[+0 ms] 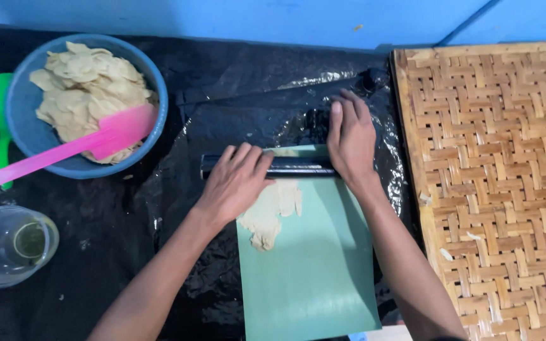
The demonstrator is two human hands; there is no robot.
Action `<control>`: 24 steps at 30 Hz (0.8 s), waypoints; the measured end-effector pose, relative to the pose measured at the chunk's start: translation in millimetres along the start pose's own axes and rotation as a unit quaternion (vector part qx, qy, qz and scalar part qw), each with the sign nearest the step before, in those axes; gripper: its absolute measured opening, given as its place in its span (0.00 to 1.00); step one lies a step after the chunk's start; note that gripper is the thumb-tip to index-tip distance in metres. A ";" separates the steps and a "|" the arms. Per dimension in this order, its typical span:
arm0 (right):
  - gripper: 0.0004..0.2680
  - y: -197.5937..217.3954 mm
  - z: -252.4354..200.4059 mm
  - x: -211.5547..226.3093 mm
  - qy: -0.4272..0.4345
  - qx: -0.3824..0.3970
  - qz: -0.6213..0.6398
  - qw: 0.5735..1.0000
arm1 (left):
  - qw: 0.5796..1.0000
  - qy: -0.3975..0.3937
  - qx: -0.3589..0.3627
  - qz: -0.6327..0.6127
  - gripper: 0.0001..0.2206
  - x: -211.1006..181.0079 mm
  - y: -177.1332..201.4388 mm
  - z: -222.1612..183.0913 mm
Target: The recorder is portioning dough and flattening it on a green sheet using a manual rolling pin.
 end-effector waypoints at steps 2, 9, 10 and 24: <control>0.13 9.2 -5.9 9.2 0.010 0.013 0.002 1.000 | 1.000 -0.001 -0.002 -0.013 0.22 -7.0 12.9 3.5; 0.17 -11.6 -30.0 6.3 0.086 0.085 -0.048 0.991 | 0.983 0.128 0.122 -0.037 0.24 2.2 -10.9 1.0; 0.17 -12.6 -32.0 7.3 0.085 0.087 -0.048 0.991 | 0.983 0.129 0.124 -0.038 0.24 5.6 -21.5 -0.7; 0.25 0.7 -106.8 2.1 0.101 0.111 -0.175 0.973 | 0.993 0.113 0.017 0.037 0.33 -26.6 -15.1 -39.8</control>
Point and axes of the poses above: each hand's wrist, its own z-axis towards the middle knuckle, its own y-axis out of the back of the hand, x = y × z, the point moved 10 cm from there along z, towards the middle knuckle, and after that the axes turned 13 degrees about -x, right-handed, at the moved point
